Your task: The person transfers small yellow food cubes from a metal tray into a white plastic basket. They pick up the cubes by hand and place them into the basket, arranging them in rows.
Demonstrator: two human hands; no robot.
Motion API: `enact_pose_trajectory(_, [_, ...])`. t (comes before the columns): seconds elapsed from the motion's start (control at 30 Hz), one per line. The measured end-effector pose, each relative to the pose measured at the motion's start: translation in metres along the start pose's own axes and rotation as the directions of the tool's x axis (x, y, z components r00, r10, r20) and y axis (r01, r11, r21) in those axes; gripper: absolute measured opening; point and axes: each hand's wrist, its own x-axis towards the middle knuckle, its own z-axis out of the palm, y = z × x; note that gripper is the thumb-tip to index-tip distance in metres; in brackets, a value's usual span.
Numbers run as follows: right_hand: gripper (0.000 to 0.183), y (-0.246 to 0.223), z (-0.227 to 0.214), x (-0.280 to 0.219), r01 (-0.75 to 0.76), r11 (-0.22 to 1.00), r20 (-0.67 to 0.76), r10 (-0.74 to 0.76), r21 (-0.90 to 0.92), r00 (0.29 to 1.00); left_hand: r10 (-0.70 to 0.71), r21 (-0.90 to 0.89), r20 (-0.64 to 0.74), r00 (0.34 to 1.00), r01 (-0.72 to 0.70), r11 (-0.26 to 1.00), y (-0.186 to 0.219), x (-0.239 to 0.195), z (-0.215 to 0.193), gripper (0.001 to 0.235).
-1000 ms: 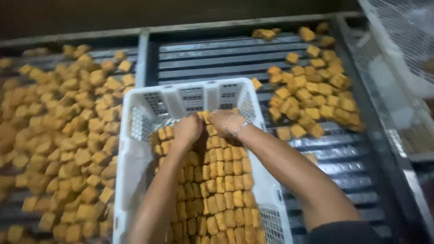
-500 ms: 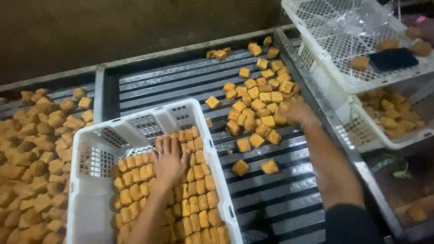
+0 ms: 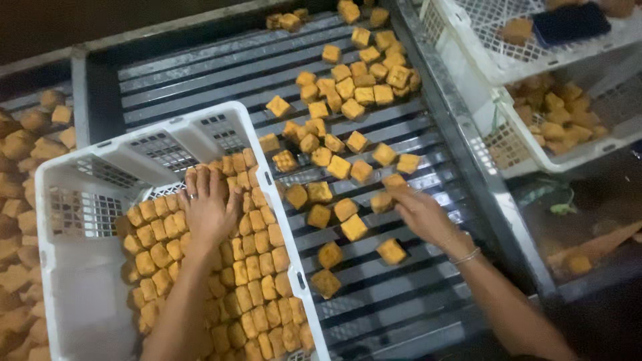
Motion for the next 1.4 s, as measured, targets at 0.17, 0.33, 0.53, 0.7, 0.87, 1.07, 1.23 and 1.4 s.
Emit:
enact_pose_trajectory(0.17, [0.027, -0.003, -0.03, -0.005, -0.189, 0.981, -0.102, 0.192, 0.044, 0.976, -0.008, -0.026, 0.009, 1.0, 0.009, 1.0, 0.004, 0.002, -0.003, 0.068])
enact_pose_trajectory(0.33, [0.04, -0.07, -0.01, -0.036, -0.204, 0.932, 0.31, 0.297, -0.299, 0.903, -0.054, -0.076, 0.07, 0.996, 0.059, 0.995, 0.003, 0.0, -0.007, 0.069])
enact_pose_trajectory(0.53, [0.027, -0.082, 0.007, -0.052, -0.343, 0.939, 0.329, 0.326, -0.008, 0.886, -0.062, -0.072, 0.07, 0.996, 0.067, 0.995, 0.003, 0.0, -0.006, 0.069])
enact_pose_trajectory(0.7, [0.042, -0.02, -0.015, -0.009, -0.569, 0.811, -0.091, 0.562, -0.135, 0.822, -0.035, -0.073, 0.045, 0.998, 0.038, 0.997, -0.003, 0.003, 0.002, 0.07])
enact_pose_trajectory(0.87, [0.033, 0.029, -0.011, 0.041, -0.192, 0.974, -0.274, 0.153, -0.12, 0.95, -0.039, -0.043, 0.028, 0.999, 0.04, 0.998, -0.004, 0.002, 0.005, 0.07])
enact_pose_trajectory(1.07, [0.043, 0.064, -0.005, 0.05, -0.225, 0.973, -0.203, 0.211, -0.046, 0.956, -0.05, -0.055, 0.007, 0.999, 0.05, 0.997, 0.0, 0.002, 0.001, 0.066])
enact_pose_trajectory(1.23, [0.033, 0.064, -0.017, 0.052, -0.214, 0.975, -0.202, 0.197, -0.064, 0.959, -0.04, -0.072, -0.007, 0.999, 0.04, 0.997, 0.002, 0.001, -0.001, 0.066])
enact_pose_trajectory(1.4, [0.028, 0.054, -0.035, 0.057, -0.406, 0.907, -0.317, 0.419, 0.108, 0.851, -0.052, -0.075, 0.039, 0.998, 0.055, 0.996, -0.001, -0.001, -0.001, 0.069])
